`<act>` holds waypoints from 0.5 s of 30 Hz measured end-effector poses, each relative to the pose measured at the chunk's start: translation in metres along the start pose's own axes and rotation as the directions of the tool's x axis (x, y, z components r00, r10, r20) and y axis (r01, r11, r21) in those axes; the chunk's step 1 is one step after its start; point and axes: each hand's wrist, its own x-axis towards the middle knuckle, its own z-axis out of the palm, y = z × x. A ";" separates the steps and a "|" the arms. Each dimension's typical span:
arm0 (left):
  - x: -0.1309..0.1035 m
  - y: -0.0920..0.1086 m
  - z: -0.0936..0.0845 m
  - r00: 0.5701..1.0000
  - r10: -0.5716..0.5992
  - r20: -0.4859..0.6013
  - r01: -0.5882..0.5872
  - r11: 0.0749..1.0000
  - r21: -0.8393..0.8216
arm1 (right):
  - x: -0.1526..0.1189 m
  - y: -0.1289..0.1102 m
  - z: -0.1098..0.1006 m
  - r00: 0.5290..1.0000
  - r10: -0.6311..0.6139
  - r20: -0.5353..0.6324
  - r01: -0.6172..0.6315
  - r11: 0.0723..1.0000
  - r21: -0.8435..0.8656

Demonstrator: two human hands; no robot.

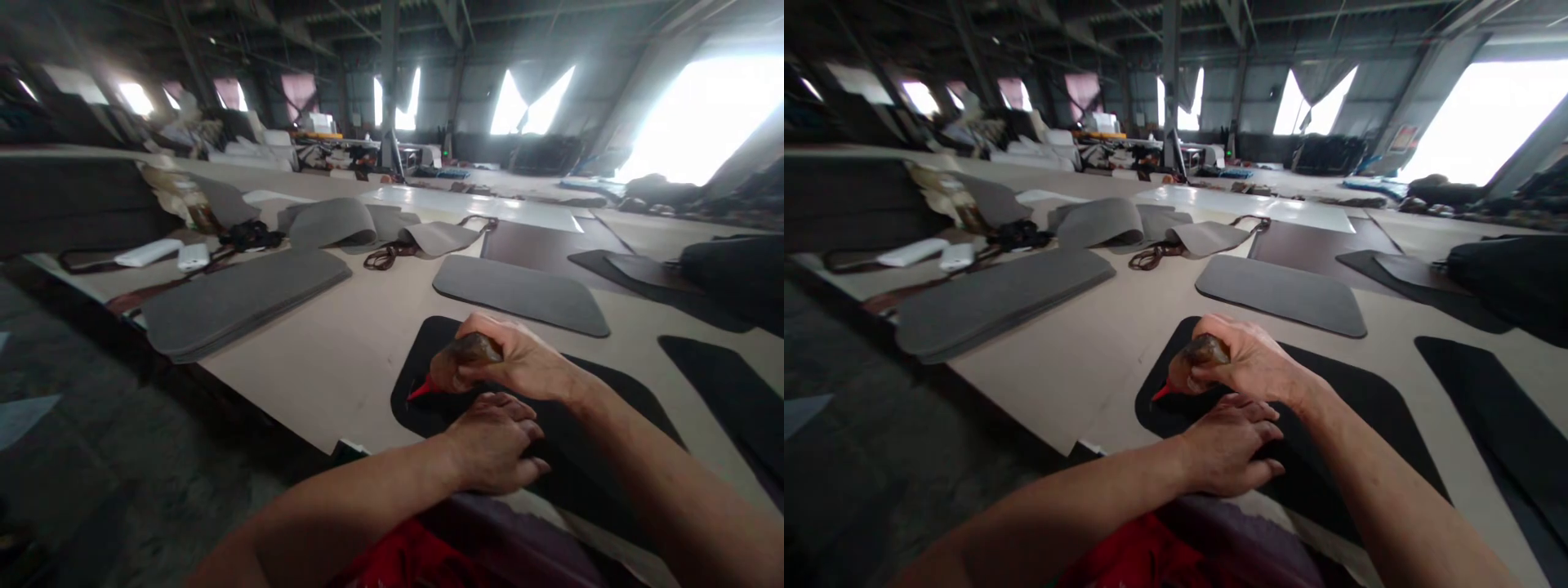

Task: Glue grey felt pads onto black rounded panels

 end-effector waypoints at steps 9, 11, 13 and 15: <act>0.000 0.001 -0.002 1.000 -0.016 0.018 0.016 1.000 0.011 | 0.001 0.009 -0.004 0.997 -0.018 -0.074 0.012 0.996 -0.090; 0.001 0.000 -0.001 1.000 -0.020 0.015 0.019 1.000 0.010 | 0.002 0.009 -0.004 0.997 -0.027 -0.070 0.019 0.994 -0.104; 0.001 -0.001 -0.001 1.000 -0.017 0.006 0.017 1.000 0.014 | 0.003 0.008 -0.004 0.996 -0.004 -0.094 -0.010 0.988 -0.157; 0.002 -0.002 0.000 1.000 -0.005 -0.006 0.005 1.000 0.014 | 0.005 0.009 -0.005 0.992 0.030 -0.123 -0.057 0.975 -0.216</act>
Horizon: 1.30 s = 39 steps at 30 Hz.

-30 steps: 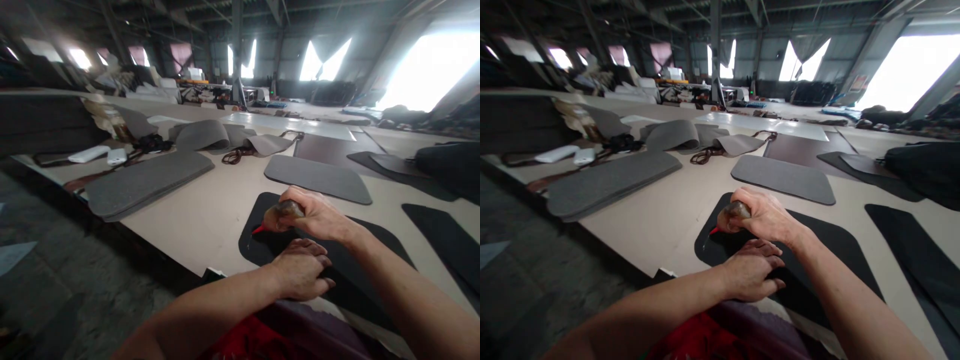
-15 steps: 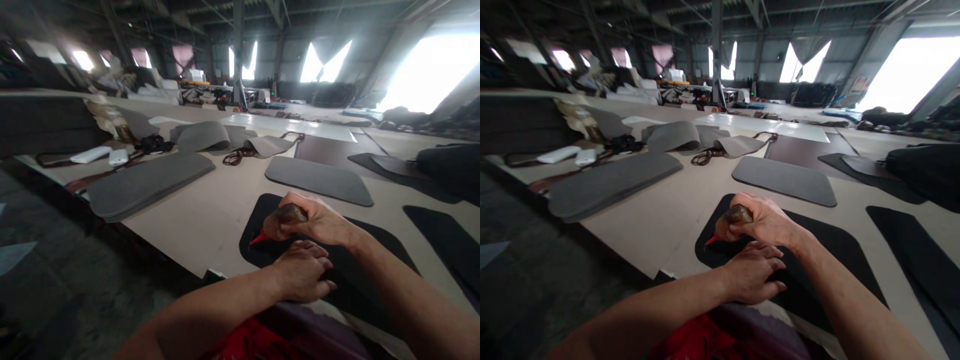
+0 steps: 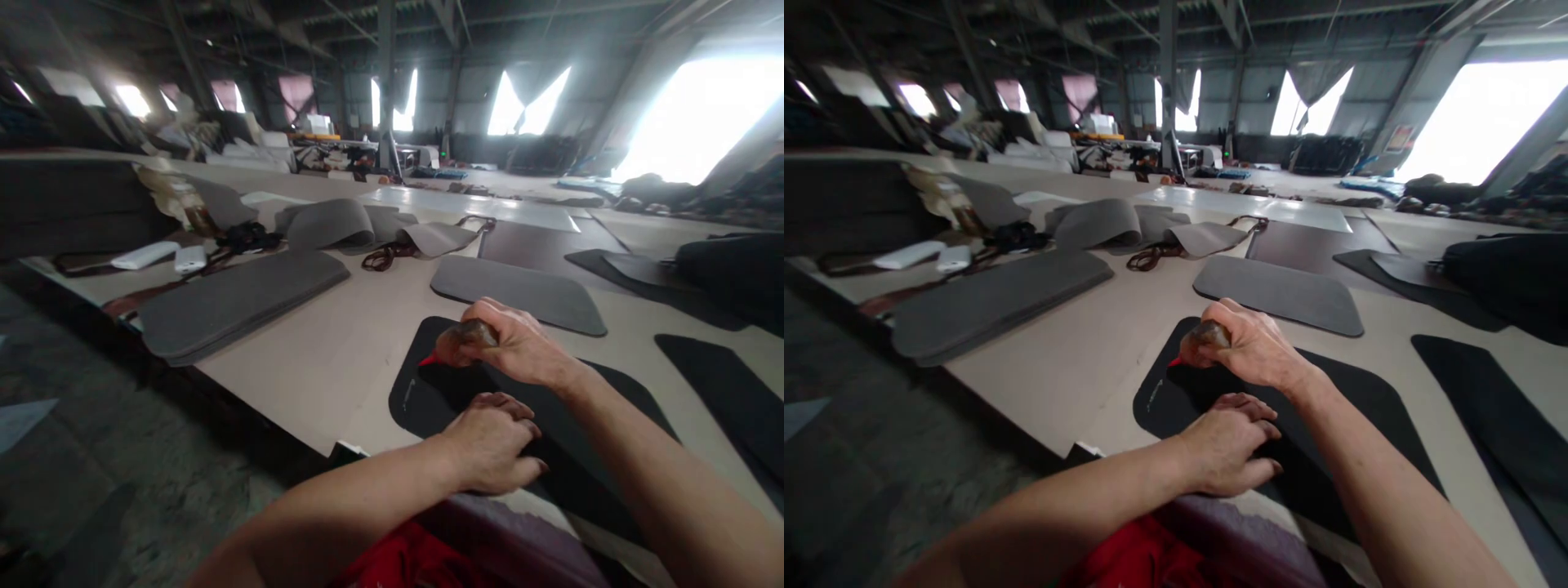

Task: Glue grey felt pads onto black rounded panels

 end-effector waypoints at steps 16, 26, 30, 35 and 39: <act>-0.002 0.001 0.001 0.998 0.020 -0.057 -0.021 1.000 -0.012 | 0.027 0.024 -0.003 0.990 0.118 -0.077 -0.127 0.985 -0.116; -0.002 -0.002 0.005 0.999 0.022 -0.046 -0.022 1.000 0.013 | 0.004 0.008 0.002 0.999 0.042 0.024 -0.045 0.987 0.154; -0.001 -0.001 0.003 0.999 0.018 -0.047 -0.017 1.000 0.021 | 0.013 0.015 -0.003 0.995 0.082 -0.057 -0.086 0.994 -0.073; 0.000 -0.003 0.004 0.997 0.046 -0.057 -0.045 0.999 0.014 | 0.011 0.018 -0.002 0.999 0.042 0.009 -0.043 0.996 0.080; -0.001 -0.002 0.003 0.998 0.029 -0.060 -0.029 1.000 0.009 | 0.014 0.019 0.001 0.998 0.062 -0.030 -0.062 0.998 0.004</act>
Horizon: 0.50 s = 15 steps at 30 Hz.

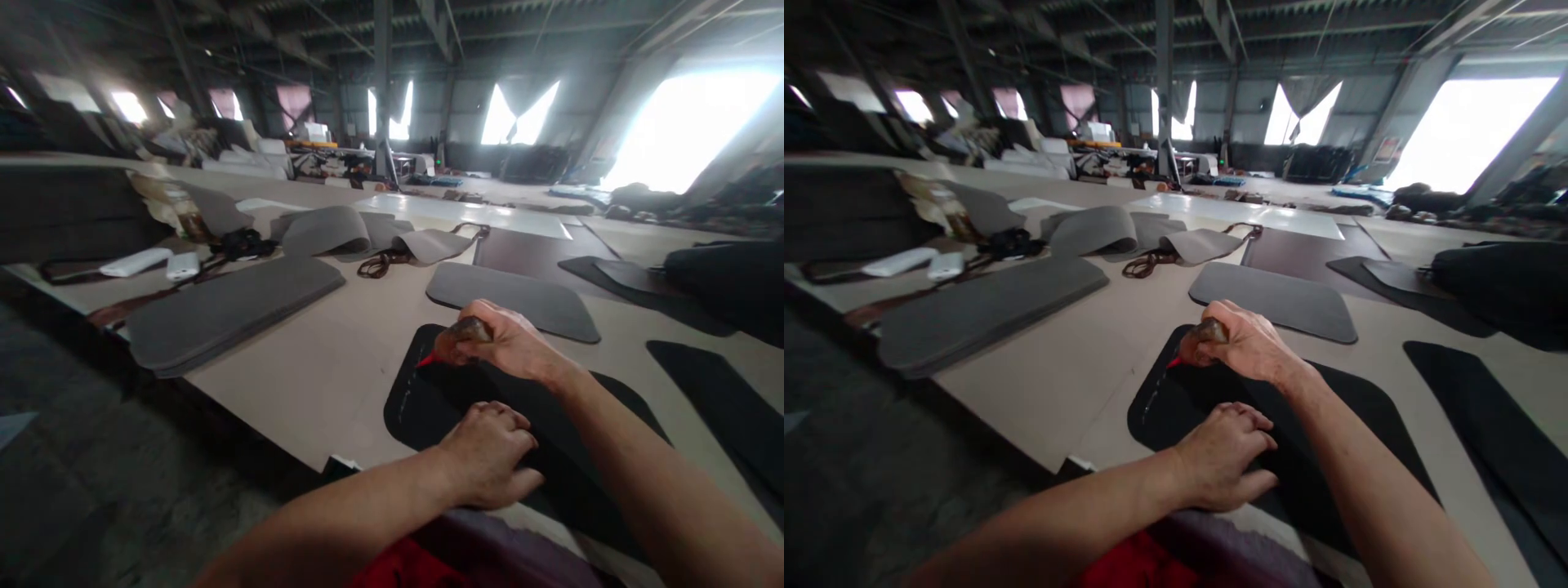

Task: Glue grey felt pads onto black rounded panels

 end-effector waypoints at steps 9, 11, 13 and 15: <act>0.000 0.001 0.002 1.000 0.000 -0.022 0.000 1.000 0.019 | 0.007 0.004 -0.003 0.999 0.041 -0.026 -0.042 0.998 -0.046; 0.000 0.001 0.001 1.000 0.004 -0.017 -0.004 1.000 0.010 | 0.011 0.007 -0.002 0.996 0.061 -0.064 -0.068 0.990 -0.123; 0.000 0.001 0.000 1.000 0.004 -0.011 -0.004 1.000 -0.003 | 0.017 0.012 -0.001 0.992 0.088 -0.085 -0.103 0.978 -0.180; 0.001 0.001 -0.001 1.000 0.003 -0.009 -0.003 1.000 -0.017 | 0.023 0.017 0.001 0.989 0.110 -0.099 -0.129 0.968 -0.216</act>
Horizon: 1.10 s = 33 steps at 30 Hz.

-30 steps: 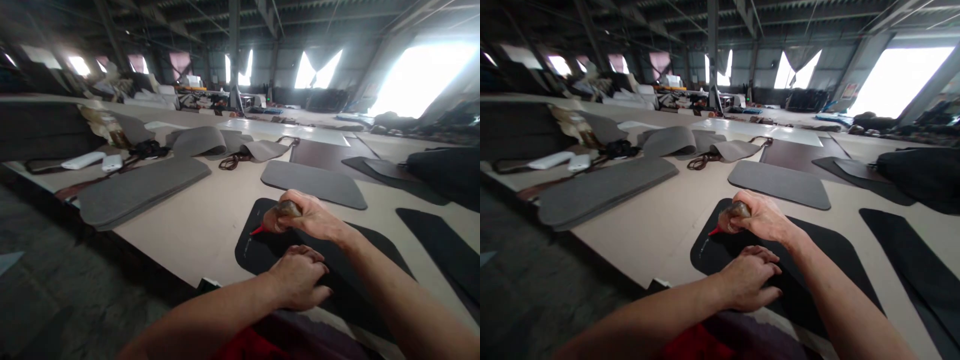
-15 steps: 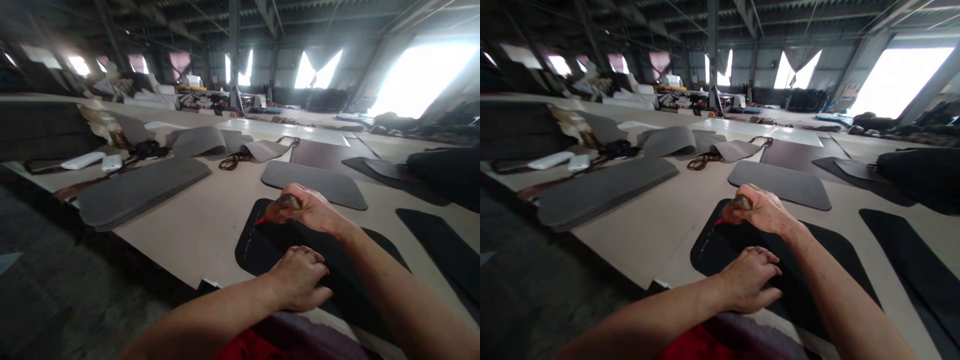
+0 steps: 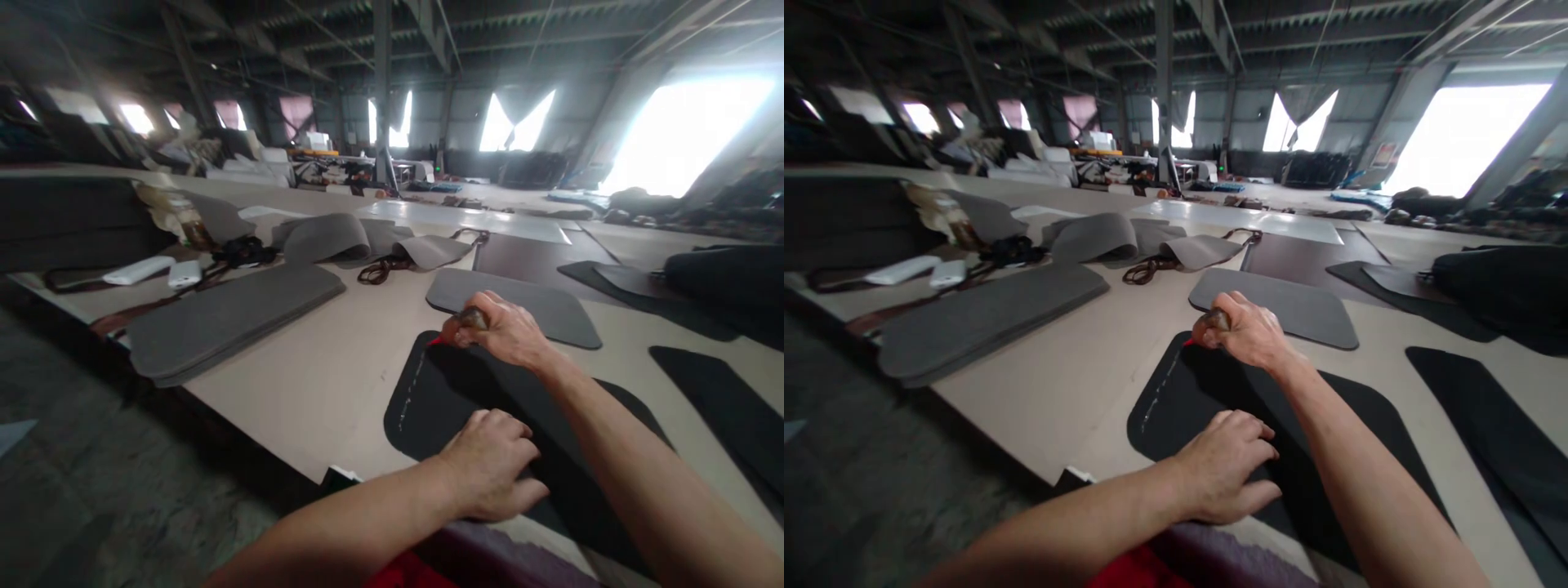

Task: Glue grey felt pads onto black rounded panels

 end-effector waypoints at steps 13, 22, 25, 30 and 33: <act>0.000 0.001 -0.002 1.000 -0.008 0.009 0.008 0.999 -0.037 | 0.015 0.020 0.008 0.999 0.012 -0.048 -0.014 0.999 -0.045; 0.000 0.001 -0.001 1.000 -0.025 -0.006 0.025 0.997 -0.071 | 0.007 0.015 -0.002 0.998 -0.011 -0.056 0.013 0.999 0.046; -0.001 0.002 -0.001 1.000 -0.022 -0.008 0.021 0.998 -0.067 | 0.007 0.011 -0.002 0.999 -0.038 -0.014 0.039 0.996 0.083; -0.001 0.002 0.000 1.000 -0.028 -0.004 0.028 0.996 -0.079 | 0.005 0.009 -0.002 0.999 -0.009 -0.041 0.009 1.000 0.006; -0.001 0.002 -0.001 1.000 -0.030 0.006 0.030 0.996 -0.079 | 0.004 0.009 -0.004 1.000 -0.020 -0.018 0.021 0.998 0.066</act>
